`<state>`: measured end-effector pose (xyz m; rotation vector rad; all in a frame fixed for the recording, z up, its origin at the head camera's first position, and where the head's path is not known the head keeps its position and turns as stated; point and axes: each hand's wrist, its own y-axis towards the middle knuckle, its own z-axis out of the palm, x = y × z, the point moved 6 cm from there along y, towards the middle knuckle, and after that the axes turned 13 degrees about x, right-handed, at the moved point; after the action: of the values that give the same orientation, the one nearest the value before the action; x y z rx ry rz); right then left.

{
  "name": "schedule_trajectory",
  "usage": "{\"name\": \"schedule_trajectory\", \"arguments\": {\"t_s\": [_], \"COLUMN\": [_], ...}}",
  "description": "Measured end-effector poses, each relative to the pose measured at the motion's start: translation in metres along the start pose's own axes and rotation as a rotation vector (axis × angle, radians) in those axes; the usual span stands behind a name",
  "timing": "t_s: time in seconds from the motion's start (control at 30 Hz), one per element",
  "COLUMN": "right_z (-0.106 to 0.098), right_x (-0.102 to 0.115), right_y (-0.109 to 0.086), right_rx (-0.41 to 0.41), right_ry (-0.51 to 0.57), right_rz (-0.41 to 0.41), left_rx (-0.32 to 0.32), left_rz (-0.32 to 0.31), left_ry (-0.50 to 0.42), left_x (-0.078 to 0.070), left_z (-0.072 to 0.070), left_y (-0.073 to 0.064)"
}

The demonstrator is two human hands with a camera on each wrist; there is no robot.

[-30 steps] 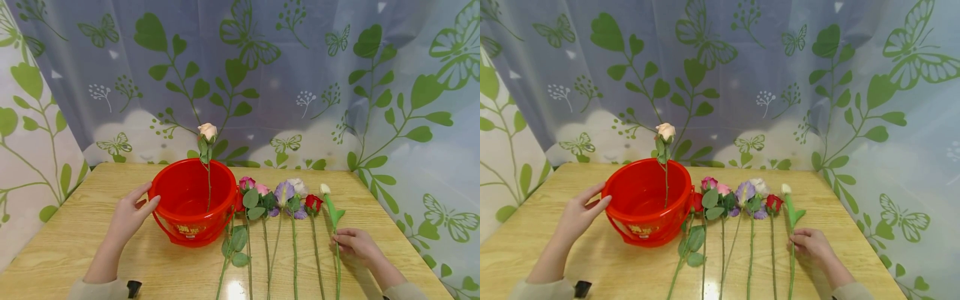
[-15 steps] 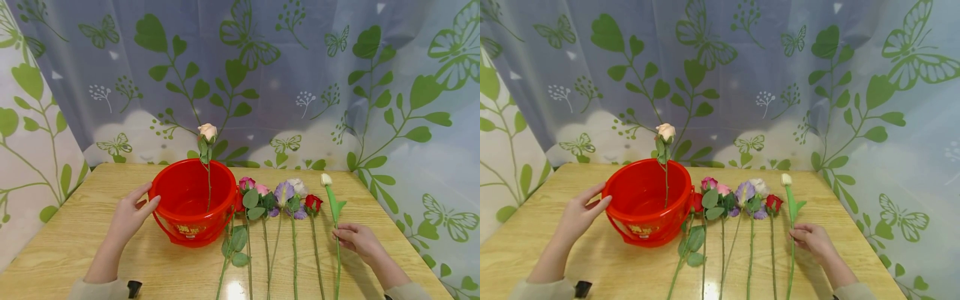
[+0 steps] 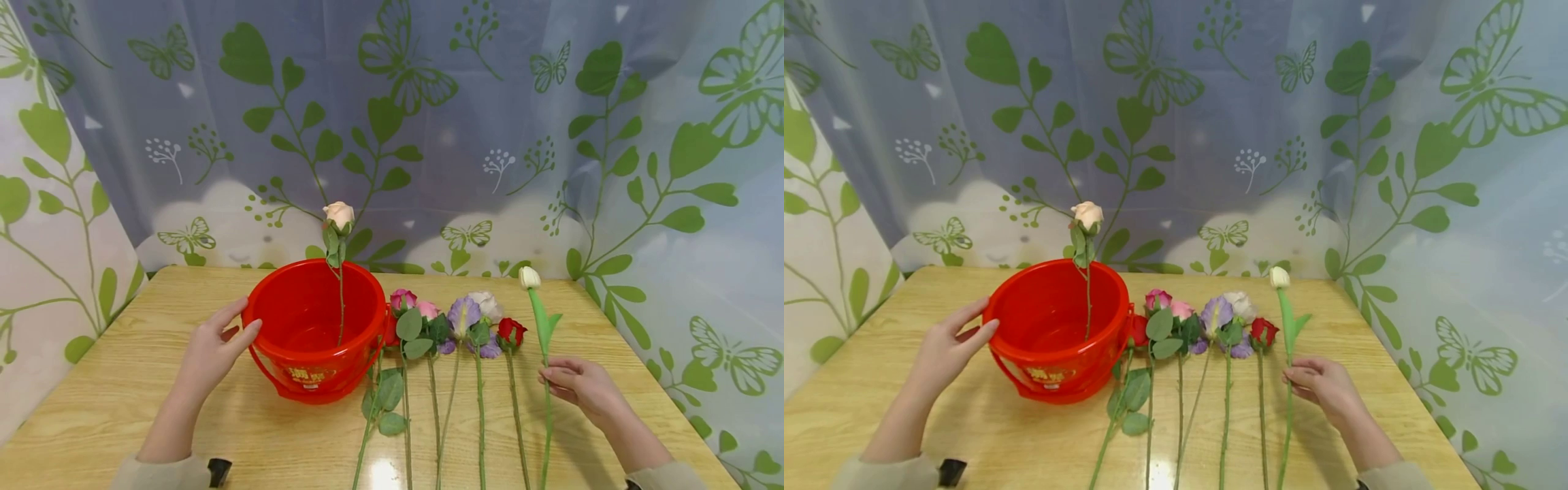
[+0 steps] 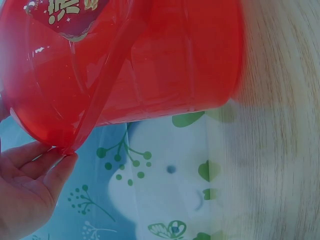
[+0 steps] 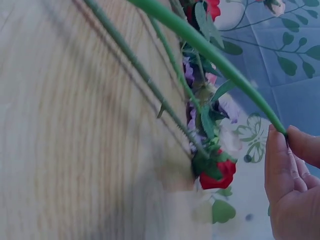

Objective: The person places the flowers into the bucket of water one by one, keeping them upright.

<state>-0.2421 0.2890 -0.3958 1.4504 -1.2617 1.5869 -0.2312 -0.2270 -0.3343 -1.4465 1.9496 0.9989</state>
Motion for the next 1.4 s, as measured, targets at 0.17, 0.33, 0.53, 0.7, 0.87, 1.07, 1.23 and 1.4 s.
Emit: {"name": "schedule_trajectory", "arguments": {"t_s": [0.17,0.33,0.53,0.7,0.87,1.07,1.23,1.4], "right_z": [0.007,0.015,0.026,0.034,0.041,0.050,0.059,0.069], "right_x": [0.007,0.014,0.020,0.025,0.031,0.036,0.042,0.049], "right_y": [0.001,0.002,0.004,0.007,0.010,0.014,0.018,0.024], "right_rx": [0.017,0.026,0.035,0.035,0.045,0.061,0.075,0.088], "right_ry": [0.020,0.027,0.016,0.027,0.040,0.043,0.065,0.038], "right_rz": [-0.023,-0.047,-0.057,-0.067,-0.079,-0.091,-0.104,-0.119], "left_rx": [0.004,0.002,-0.002,-0.004,-0.004,-0.005,-0.008,-0.009], "left_rz": [-0.005,0.001,0.004,0.004,0.008,0.014,0.019,0.017], "left_ry": [-0.008,-0.015,-0.003,-0.002,-0.008,0.002,-0.006,-0.007], "left_x": [0.000,0.000,0.001,-0.001,-0.001,0.000,-0.001,-0.002], "left_z": [0.000,0.000,0.000,0.000,0.000,0.000,0.000,-0.001], "left_y": [-0.001,-0.001,-0.001,-0.001,-0.001,-0.001,0.000,-0.001]}}
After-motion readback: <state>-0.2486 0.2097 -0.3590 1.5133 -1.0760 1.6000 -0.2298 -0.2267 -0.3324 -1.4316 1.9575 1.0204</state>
